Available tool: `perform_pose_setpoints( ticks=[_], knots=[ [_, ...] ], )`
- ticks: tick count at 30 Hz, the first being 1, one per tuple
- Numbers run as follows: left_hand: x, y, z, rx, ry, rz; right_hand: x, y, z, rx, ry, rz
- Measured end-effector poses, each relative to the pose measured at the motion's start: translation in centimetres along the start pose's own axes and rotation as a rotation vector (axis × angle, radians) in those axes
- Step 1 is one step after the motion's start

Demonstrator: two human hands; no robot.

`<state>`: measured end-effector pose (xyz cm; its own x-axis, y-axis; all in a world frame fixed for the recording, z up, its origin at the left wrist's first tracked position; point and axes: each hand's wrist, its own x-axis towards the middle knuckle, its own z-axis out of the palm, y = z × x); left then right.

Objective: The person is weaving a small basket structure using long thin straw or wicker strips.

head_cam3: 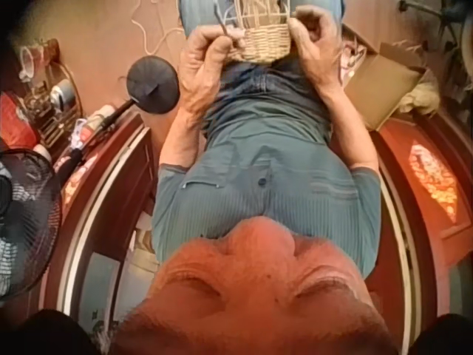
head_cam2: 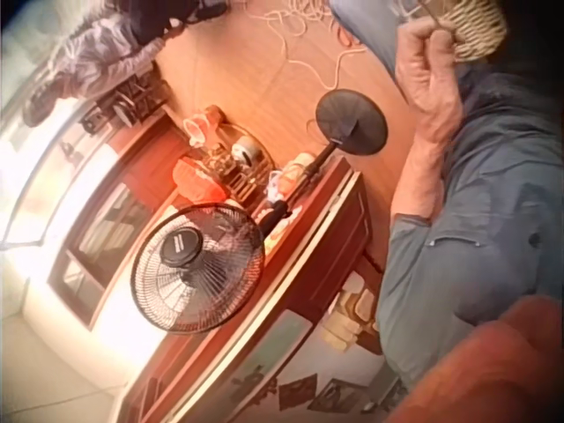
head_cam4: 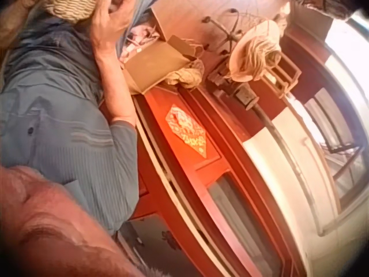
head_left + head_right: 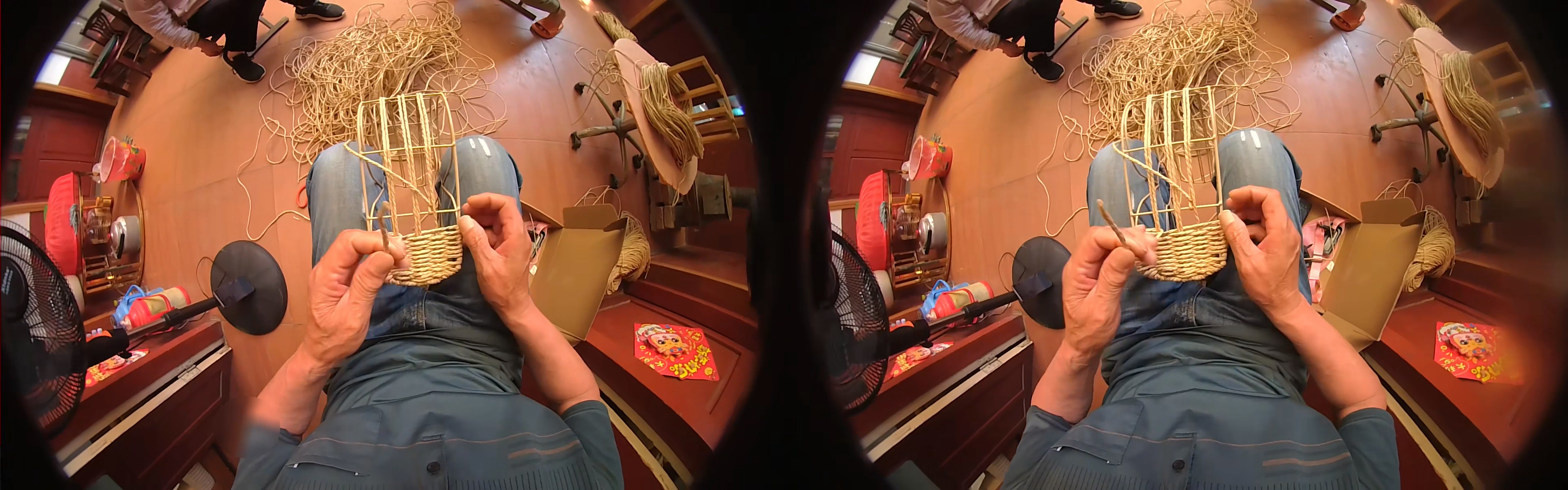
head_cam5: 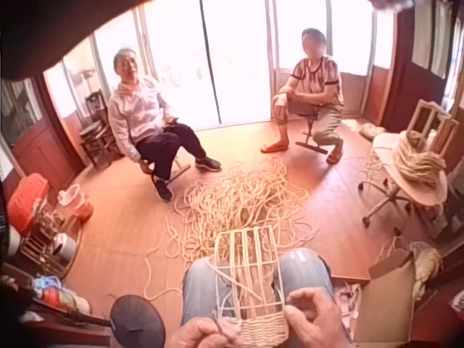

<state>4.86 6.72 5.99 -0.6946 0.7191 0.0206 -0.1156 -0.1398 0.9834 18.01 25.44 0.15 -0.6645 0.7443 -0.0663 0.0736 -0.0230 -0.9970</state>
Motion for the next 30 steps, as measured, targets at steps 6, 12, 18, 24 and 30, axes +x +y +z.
perform_pose_setpoints(
  ticks=[6,12,18,24,30],
  knots=[
    [1.5,1.9,0.1,0.287,0.046,-0.081,-0.1,-0.8,-1.1,0.036,-0.142,0.145],
    [2.4,1.3,-0.1,1.091,0.042,0.401,-0.5,-0.5,-0.9,0.352,-0.371,0.385],
    [2.9,0.7,0.6,1.307,0.032,0.511,0.5,-1.1,-0.6,0.554,-0.464,0.538],
    [3.3,-1.7,1.2,1.171,-0.061,0.446,0.6,-0.7,-0.1,0.73,-0.418,0.653],
    [3.6,-1.9,1.5,1.18,-0.068,0.454,0.1,-0.3,0.8,0.81,-0.332,0.571]
  ],
)
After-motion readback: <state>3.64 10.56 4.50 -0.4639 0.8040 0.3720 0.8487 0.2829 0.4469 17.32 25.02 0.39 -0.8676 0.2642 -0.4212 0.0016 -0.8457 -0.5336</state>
